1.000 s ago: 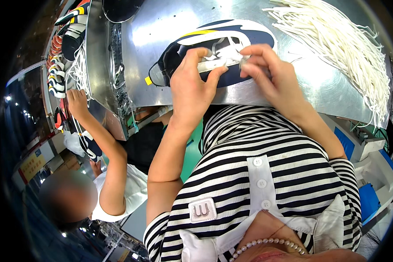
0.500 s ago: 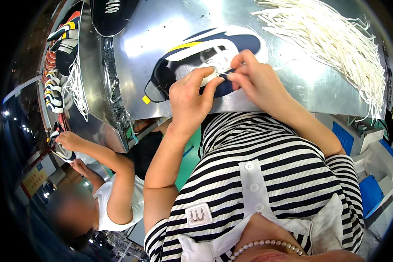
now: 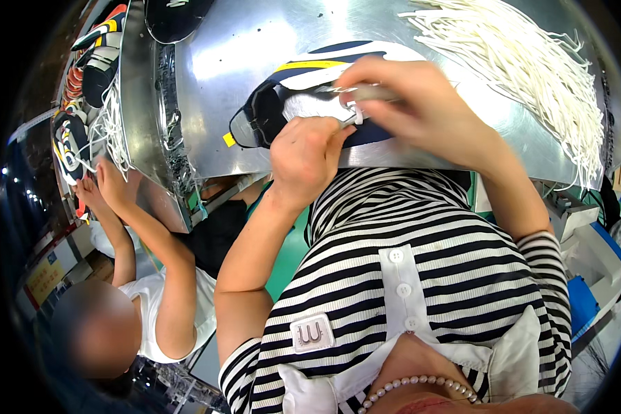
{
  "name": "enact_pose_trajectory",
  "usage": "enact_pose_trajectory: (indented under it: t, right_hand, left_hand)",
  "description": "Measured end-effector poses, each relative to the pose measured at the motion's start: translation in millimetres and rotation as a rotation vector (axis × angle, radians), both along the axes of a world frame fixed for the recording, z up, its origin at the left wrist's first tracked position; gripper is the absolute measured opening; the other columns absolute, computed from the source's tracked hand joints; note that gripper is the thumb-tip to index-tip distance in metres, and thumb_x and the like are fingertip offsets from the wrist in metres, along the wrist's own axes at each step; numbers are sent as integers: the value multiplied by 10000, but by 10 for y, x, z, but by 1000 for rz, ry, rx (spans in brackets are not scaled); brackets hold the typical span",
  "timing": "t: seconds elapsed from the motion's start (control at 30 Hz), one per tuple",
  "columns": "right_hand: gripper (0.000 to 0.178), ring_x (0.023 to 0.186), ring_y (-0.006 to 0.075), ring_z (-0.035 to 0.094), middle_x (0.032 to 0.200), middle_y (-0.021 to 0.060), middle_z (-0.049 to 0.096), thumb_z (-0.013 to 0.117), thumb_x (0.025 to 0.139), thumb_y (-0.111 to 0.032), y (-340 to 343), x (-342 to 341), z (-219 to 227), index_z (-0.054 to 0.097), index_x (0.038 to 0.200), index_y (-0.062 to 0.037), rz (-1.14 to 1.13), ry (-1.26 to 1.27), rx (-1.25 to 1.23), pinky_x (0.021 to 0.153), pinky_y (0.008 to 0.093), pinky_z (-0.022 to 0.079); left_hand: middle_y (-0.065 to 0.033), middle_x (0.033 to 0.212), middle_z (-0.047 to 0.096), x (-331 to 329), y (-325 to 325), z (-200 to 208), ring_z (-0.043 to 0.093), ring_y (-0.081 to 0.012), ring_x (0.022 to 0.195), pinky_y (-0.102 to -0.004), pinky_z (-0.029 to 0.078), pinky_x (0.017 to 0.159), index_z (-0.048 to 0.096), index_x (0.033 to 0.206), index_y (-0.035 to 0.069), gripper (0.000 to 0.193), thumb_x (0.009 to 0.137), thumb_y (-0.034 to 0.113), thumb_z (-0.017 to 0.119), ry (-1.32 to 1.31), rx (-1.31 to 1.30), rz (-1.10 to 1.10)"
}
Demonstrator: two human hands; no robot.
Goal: The person laces shoe uppers, threading laces through the eyelets using a small pointed tool and adjusting them into place by hand.
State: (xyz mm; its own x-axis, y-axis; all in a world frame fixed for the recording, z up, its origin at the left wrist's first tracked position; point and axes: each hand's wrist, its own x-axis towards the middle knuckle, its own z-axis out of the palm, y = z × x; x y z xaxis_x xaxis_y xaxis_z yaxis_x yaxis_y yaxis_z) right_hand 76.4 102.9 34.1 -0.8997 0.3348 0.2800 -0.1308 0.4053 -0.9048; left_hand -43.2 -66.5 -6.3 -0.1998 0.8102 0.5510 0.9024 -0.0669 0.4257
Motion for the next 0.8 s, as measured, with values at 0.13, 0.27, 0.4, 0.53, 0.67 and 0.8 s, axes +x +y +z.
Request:
enact_pose_trajectory:
  t: [0.13,0.27,0.4,0.53,0.67,0.8]
  right_hand:
    - [237,792,336,657,821,141,683,648,817,-114,21,-211,-73,661,1049,-70,219,-489,424,687,426,508]
    - [224,759,324,660,841,124,698,686,797,-122,5,-128,-163,678,1013,-63,185,-368,202,690,393,513]
    - [191,771,201,696,859,103,721,716,797,-117,-6,-124,-67,699,970,-37,14,-294,-77,715,287,529]
    - [188,845,130,673,886,42,701,680,865,-63,420,-218,371,673,1050,-26,-172,233,-244,811,263,532]
    - [197,845,97,638,925,25,691,715,834,-65,33,-361,-55,676,1021,-16,-110,-131,-304,809,242,512]
    - [152,791,70,606,854,26,684,702,846,-100,-105,-389,-228,679,970,-15,-60,-211,-472,726,229,490]
  left_hand:
    - [-59,700,579,1,-36,-29,579,-238,587,-335,447,543,480,996,54,354,773,23,753,72,59,-84]
    - [-69,698,579,-3,-32,-30,565,-240,582,-342,442,542,485,999,46,364,763,38,762,38,92,-111]
    - [-85,717,587,-16,-23,13,559,-253,585,-352,443,550,510,1001,32,356,758,62,767,-69,-22,-75]
    - [-136,797,601,-54,-99,136,610,-293,640,-352,477,561,494,1020,-1,419,758,96,806,-90,-170,-54]
    - [-161,832,677,-44,-61,217,668,-348,724,-384,523,651,368,1263,-18,654,792,172,779,-399,-272,52]
    - [-163,859,678,-113,57,231,666,-290,720,-360,517,672,313,1330,-9,705,839,253,747,-874,-230,253]
